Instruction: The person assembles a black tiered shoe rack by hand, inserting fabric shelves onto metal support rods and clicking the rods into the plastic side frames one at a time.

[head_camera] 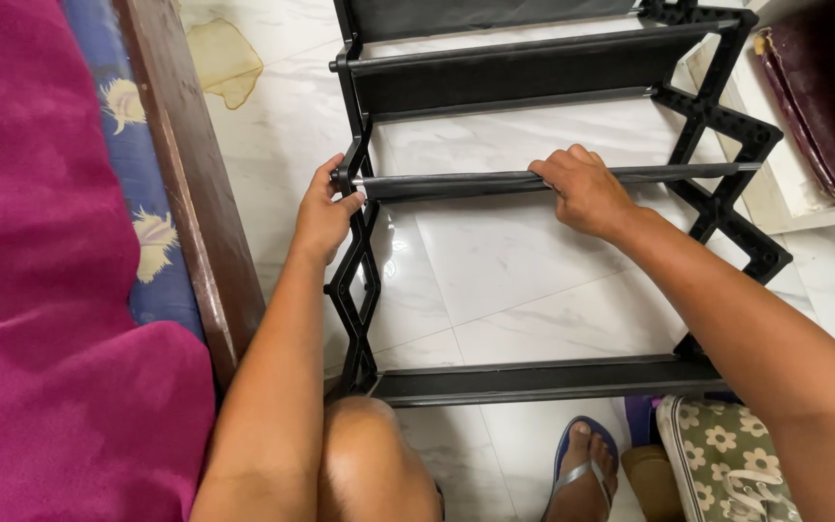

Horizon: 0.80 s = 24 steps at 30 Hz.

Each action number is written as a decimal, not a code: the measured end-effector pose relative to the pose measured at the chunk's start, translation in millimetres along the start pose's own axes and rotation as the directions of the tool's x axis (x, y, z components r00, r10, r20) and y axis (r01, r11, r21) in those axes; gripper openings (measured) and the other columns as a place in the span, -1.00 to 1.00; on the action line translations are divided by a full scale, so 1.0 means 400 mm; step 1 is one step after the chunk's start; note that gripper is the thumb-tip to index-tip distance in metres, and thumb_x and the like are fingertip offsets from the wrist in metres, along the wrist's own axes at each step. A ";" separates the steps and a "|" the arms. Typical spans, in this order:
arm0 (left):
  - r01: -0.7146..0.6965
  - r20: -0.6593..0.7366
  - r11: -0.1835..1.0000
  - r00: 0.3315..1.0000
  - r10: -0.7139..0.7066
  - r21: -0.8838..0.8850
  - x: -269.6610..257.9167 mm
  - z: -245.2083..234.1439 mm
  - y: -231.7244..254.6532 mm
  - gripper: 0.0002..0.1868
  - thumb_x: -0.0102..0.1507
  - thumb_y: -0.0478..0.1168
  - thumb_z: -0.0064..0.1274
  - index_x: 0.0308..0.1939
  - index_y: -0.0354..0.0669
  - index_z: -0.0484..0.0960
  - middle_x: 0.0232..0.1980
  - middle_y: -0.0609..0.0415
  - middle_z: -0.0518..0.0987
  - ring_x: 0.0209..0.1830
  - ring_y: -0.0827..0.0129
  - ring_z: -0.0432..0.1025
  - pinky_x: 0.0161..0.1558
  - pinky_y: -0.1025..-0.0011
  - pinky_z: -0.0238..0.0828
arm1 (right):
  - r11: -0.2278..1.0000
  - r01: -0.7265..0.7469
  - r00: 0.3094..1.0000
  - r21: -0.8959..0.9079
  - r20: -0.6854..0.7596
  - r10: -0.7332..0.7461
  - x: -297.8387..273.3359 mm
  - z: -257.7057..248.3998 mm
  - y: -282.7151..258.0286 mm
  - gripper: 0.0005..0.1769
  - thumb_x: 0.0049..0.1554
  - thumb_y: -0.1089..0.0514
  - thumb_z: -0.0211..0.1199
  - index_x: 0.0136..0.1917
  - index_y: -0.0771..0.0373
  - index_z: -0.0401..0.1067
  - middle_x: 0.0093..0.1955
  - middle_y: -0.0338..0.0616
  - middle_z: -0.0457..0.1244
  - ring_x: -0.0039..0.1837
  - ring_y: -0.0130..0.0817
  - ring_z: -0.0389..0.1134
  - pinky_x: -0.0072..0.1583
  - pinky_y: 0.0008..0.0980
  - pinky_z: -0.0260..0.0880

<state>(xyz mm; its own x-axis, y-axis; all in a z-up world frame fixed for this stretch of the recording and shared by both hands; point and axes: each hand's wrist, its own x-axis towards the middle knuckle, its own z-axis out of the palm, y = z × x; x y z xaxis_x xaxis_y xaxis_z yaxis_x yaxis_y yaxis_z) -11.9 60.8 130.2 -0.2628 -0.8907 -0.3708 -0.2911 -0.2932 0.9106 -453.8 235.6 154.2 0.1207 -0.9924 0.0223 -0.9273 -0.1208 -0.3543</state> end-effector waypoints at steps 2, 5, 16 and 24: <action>-0.005 -0.003 1.000 1.000 0.005 0.010 0.000 -0.001 -0.001 -0.09 0.52 -0.49 0.27 0.93 0.10 0.37 0.60 -0.12 0.69 0.48 0.19 0.69 0.58 0.20 0.59 | 1.000 0.010 1.000 0.003 -0.007 -0.010 -0.002 -0.001 -0.001 -0.21 0.19 0.57 0.26 0.60 0.12 0.65 0.27 -0.19 0.43 0.30 -0.05 0.34 0.52 -0.02 0.40; -0.005 -0.013 1.000 1.000 0.005 0.013 0.002 -0.002 -0.002 -0.09 0.51 -0.48 0.28 0.92 0.11 0.38 0.58 -0.12 0.69 0.46 0.20 0.70 0.56 0.20 0.59 | 1.000 -0.002 1.000 0.007 0.001 0.002 0.000 -0.001 -0.004 -0.21 0.18 0.58 0.25 0.60 0.13 0.65 0.27 -0.19 0.43 0.30 -0.05 0.34 0.51 -0.02 0.40; 0.003 -0.010 0.999 1.000 -0.002 0.035 0.003 -0.008 0.002 -0.10 0.53 -0.46 0.28 0.92 0.14 0.37 0.61 -0.10 0.68 0.49 0.20 0.70 0.57 0.20 0.60 | 0.998 -0.067 0.997 0.006 0.029 0.067 0.004 -0.007 -0.010 -0.26 0.24 0.57 0.24 0.60 0.15 0.64 0.28 -0.18 0.43 0.34 -0.08 0.35 0.57 -0.04 0.39; -0.037 0.009 0.997 0.999 0.036 0.072 0.012 -0.006 -0.014 -0.10 0.53 -0.45 0.27 0.93 0.15 0.35 0.60 -0.10 0.71 0.45 0.16 0.71 0.47 0.21 0.67 | 0.994 -0.108 0.993 0.024 0.043 0.107 0.015 -0.010 -0.008 -0.26 0.23 0.60 0.25 0.58 0.16 0.65 0.26 -0.19 0.42 0.37 -0.10 0.35 0.57 -0.06 0.39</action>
<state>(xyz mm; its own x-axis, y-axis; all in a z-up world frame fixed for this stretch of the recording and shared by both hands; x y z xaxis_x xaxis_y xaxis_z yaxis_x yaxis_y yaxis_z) -9.3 57.3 123.9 -0.2816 -0.8976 -0.3392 -0.3471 -0.2343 0.9081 -451.3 229.9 159.1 0.0355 -0.9978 -0.0560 -0.9262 -0.0119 -0.3768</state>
